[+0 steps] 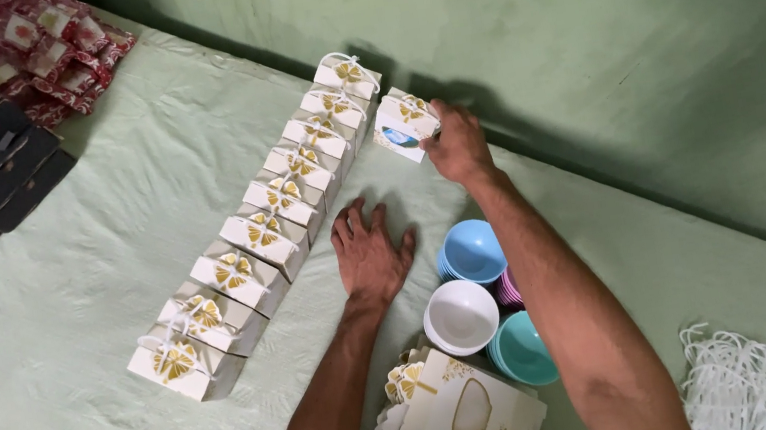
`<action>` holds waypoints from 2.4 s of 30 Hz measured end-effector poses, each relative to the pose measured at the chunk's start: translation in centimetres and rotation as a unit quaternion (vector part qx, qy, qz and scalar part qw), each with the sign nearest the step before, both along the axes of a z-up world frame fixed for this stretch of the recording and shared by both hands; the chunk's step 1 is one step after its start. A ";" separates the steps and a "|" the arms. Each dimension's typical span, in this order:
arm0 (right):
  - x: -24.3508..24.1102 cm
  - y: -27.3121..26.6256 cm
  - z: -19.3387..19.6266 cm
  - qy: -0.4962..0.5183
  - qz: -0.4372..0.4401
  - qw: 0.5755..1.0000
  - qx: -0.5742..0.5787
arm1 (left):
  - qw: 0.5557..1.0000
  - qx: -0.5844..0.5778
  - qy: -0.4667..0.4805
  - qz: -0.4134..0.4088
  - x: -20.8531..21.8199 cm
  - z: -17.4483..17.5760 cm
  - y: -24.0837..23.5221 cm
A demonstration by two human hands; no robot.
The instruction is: Folding cardboard gift boxes and tying decorative ribbons around them.
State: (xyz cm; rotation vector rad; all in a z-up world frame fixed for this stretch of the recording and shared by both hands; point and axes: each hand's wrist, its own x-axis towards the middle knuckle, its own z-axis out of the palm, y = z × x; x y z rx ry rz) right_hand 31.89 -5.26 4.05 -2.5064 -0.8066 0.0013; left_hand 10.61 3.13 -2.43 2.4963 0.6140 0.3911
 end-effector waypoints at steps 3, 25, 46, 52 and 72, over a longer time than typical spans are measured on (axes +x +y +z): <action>-0.2 0.3 0.4 -0.016 0.009 1.000 0.016 | 1.000 -0.010 0.001 -0.005 -0.1 0.0 0.1; 1.6 1.3 -0.3 -0.003 -0.005 1.000 0.006 | 1.000 -0.011 -0.016 0.007 -0.1 0.2 0.0; 1.8 1.7 0.4 0.035 -0.044 0.998 -0.009 | 1.000 -0.019 -0.020 0.009 0.1 -0.1 0.1; -2.4 1.6 5.6 0.085 -0.050 0.995 -0.005 | 0.999 -0.019 -0.027 0.010 0.2 -0.3 0.2; -18.2 -33.8 -8.3 0.186 -0.173 0.886 0.389 | 0.967 -0.134 -0.212 -0.036 -0.9 -4.6 1.8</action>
